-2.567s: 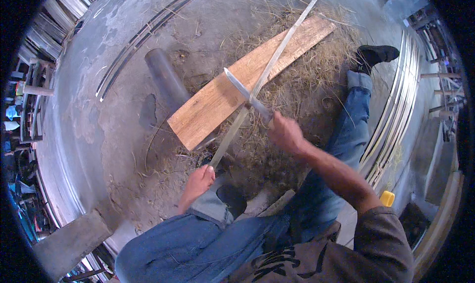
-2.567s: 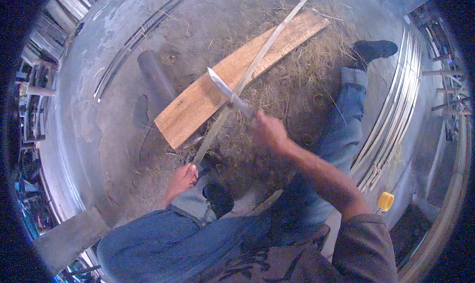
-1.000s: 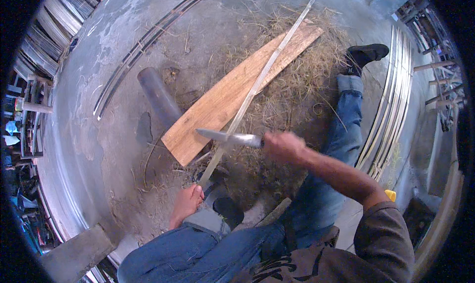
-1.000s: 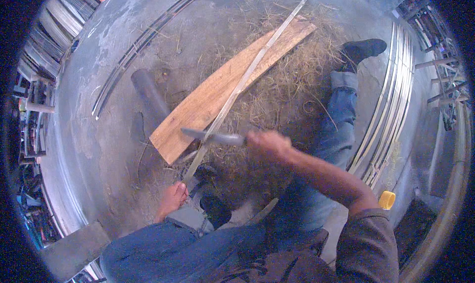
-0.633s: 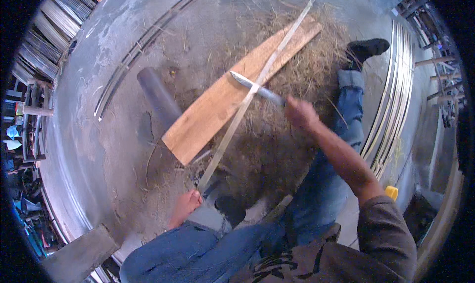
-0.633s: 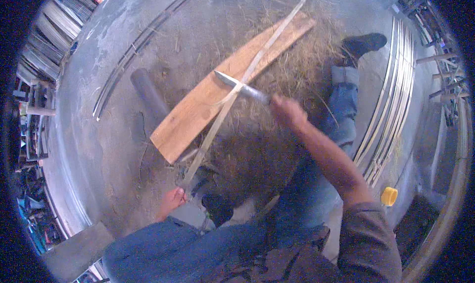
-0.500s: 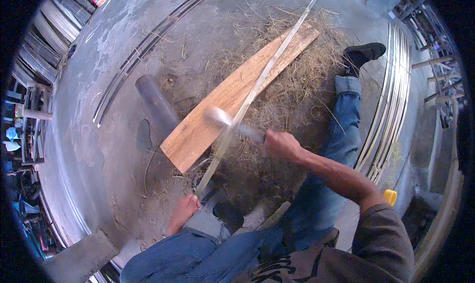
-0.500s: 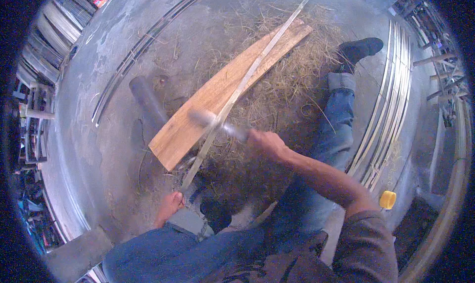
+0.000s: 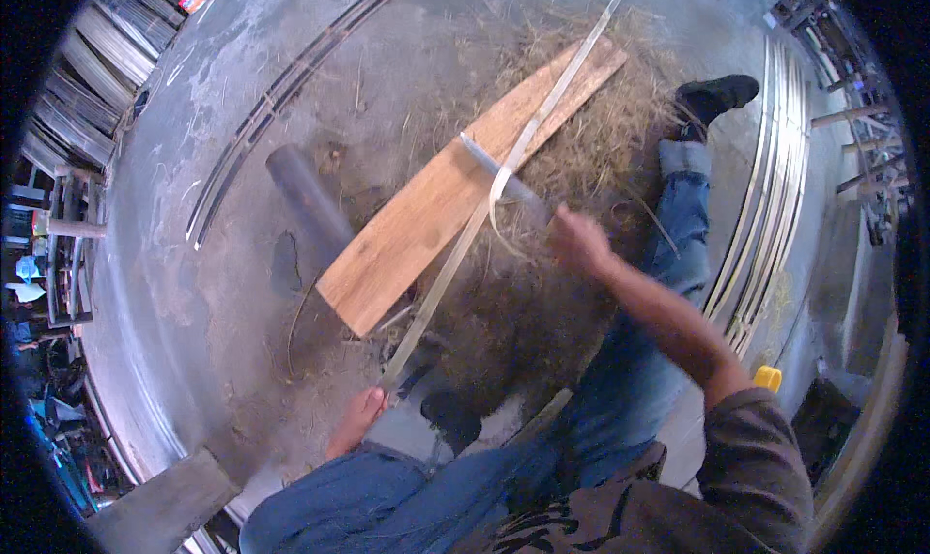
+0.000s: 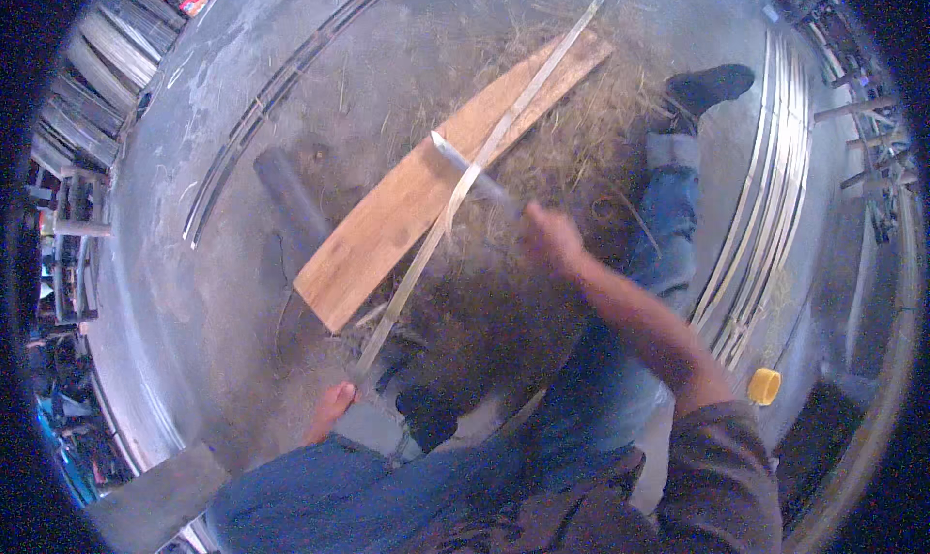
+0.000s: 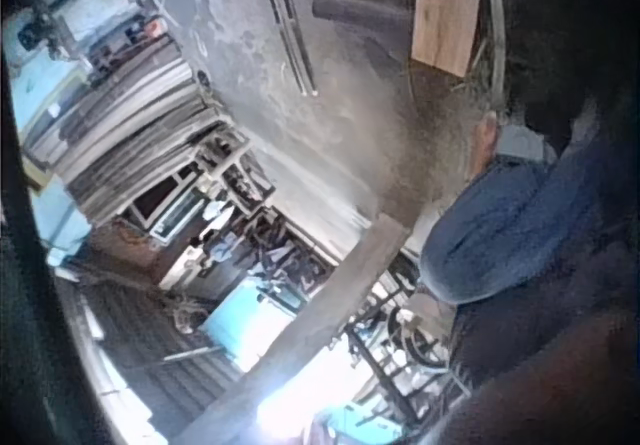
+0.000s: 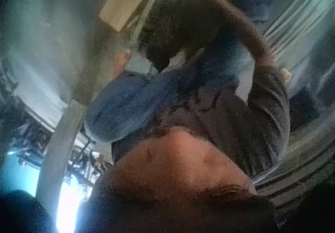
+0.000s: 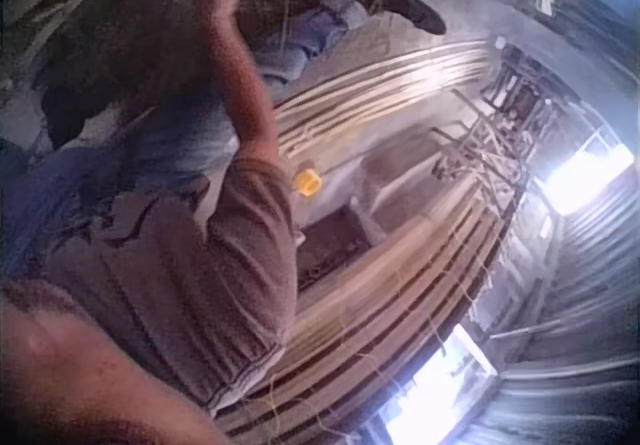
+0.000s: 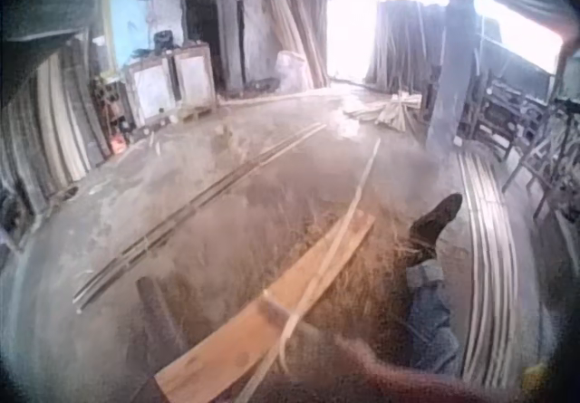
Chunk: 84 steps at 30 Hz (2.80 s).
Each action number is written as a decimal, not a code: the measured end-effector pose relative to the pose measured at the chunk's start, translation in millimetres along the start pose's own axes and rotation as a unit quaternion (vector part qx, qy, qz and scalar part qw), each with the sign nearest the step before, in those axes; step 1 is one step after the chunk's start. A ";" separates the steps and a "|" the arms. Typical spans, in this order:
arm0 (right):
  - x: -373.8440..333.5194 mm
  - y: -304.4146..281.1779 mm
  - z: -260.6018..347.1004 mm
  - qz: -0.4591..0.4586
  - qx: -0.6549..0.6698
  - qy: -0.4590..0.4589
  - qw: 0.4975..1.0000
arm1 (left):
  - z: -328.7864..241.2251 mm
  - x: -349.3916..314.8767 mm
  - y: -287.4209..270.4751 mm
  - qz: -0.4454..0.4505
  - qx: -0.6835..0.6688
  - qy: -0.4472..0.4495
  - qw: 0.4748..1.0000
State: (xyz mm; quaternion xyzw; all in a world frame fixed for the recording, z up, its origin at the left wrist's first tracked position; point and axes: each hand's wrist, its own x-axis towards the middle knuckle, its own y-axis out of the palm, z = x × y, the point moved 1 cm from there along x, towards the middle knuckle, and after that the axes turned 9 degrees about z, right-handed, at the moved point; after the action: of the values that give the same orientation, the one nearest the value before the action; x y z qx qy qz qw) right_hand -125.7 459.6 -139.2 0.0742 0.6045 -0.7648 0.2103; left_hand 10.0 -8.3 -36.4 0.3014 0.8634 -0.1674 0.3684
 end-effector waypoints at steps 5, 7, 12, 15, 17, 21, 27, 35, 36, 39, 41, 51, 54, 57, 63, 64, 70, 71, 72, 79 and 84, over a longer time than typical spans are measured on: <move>-15.8 -14.0 65.8 0.080 0.020 -0.039 0.996 | 24.8 -11.7 -9.4 -0.032 0.014 -0.028 0.999; 13.9 -21.7 -37.4 -0.030 0.003 0.118 0.993 | 44.9 -20.1 -3.8 -0.017 0.004 -0.033 0.999; -8.3 19.6 -80.6 -0.067 0.016 0.046 0.997 | 37.4 -20.8 -14.9 -0.002 0.078 -0.035 0.996; -32.5 26.1 52.8 0.063 0.047 -0.028 0.997 | 18.3 -36.7 -11.7 -0.031 0.060 -0.052 0.996; -32.9 -21.5 67.2 0.049 0.008 0.013 0.999 | 35.4 -43.1 -17.0 -0.035 0.027 -0.052 0.998; -2.7 -63.9 -15.2 -0.152 0.040 0.163 0.974 | 7.5 -41.7 -16.3 -0.020 0.034 -0.046 0.998; -40.2 11.2 124.5 0.045 0.121 -0.046 0.991 | -36.4 24.8 -11.7 0.063 -0.151 -0.022 0.986; -41.1 -38.8 81.6 0.033 0.137 0.051 0.989 | -37.2 18.7 3.0 -0.092 0.165 -0.016 0.982; -43.5 -37.5 85.8 0.069 0.125 0.032 0.989 | -34.2 20.4 2.4 -0.096 0.159 -0.017 0.982; -26.8 -36.6 42.0 -0.020 0.139 0.100 0.985 | -29.2 20.9 1.4 -0.084 0.151 -0.014 0.985; -41.2 -20.5 62.0 0.014 0.140 0.098 0.985 | -40.1 21.3 5.2 -0.080 0.157 -0.016 0.984; -37.5 -31.8 74.0 0.081 0.073 -0.007 0.994 | -46.6 17.4 11.2 -0.093 0.140 -0.032 0.985; -10.7 -27.9 21.6 0.016 0.041 0.071 0.996 | -40.0 20.0 16.0 -0.087 0.140 0.001 0.986; -40.5 -29.5 75.1 0.050 0.097 -0.012 0.994 | -41.4 21.6 16.4 -0.084 0.138 -0.029 0.986; -14.7 -10.6 47.8 0.081 0.016 -0.052 0.995 | -35.4 22.5 16.0 -0.088 0.125 -0.004 0.988; -21.0 -33.7 71.8 0.073 0.054 -0.058 0.994 | -31.5 22.0 11.1 -0.095 0.132 0.001 0.987; -18.4 -25.3 42.5 0.032 0.073 0.013 0.997 | -19.4 30.6 16.0 -0.079 0.166 -0.013 0.983; -20.1 -51.3 74.9 0.091 0.030 -0.056 0.994 | -21.4 24.7 12.4 -0.089 0.162 -0.010 0.983; -9.9 -49.4 42.4 0.045 -0.007 0.005 0.999 | -26.0 24.9 16.1 -0.082 0.161 0.002 0.984; -5.4 -65.3 48.1 0.052 0.053 0.031 0.997 | -22.5 25.9 15.5 -0.083 0.151 0.012 0.985; 1.2 -13.3 9.3 -0.002 0.086 0.070 0.994 | -9.5 36.0 12.2 -0.068 0.142 0.017 0.987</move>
State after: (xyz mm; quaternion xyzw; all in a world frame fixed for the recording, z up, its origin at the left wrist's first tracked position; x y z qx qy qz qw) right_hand -131.0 452.9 -125.3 0.1443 0.5500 -0.8072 0.1587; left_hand -6.9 20.2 -57.3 0.2940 0.8554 -0.3079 0.2950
